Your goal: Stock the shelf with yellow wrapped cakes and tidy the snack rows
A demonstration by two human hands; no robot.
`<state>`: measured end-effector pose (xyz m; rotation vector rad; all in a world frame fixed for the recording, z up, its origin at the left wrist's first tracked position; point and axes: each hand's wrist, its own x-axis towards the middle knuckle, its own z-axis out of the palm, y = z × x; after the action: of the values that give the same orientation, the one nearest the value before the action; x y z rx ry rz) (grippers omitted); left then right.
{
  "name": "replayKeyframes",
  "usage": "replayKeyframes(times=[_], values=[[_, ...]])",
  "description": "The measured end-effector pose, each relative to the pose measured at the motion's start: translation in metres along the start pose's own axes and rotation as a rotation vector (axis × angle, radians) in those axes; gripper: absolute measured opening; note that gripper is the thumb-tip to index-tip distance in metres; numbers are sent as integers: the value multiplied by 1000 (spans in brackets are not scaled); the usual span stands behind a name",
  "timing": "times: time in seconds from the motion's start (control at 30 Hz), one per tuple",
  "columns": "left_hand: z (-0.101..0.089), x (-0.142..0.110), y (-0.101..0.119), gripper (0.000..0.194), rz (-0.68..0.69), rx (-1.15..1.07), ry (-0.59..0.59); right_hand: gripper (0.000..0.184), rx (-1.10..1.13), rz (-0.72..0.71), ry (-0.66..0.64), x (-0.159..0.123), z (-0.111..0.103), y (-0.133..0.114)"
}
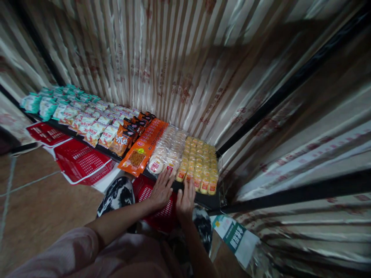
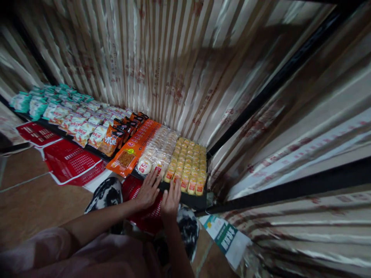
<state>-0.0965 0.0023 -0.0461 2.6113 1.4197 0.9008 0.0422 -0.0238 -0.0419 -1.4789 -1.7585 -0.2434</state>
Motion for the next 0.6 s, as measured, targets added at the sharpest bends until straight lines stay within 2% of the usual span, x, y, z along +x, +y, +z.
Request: replayKeyframes(times=[0.13,0.23,0.37,0.6], values=[[-9,-13,-29,60,-111,47,35,50,184,-81,-131,4,29,-36],[-15,-17,-47,55,-106,53,40,52,208,-61,-163,12,49,-50],[-18,-17,-60,52,-52,48,27,54,189,-17,-164,17,64,-53],[-11,-14,-63,56,-52,20,24,54,150,14,-178,16,71,-49]])
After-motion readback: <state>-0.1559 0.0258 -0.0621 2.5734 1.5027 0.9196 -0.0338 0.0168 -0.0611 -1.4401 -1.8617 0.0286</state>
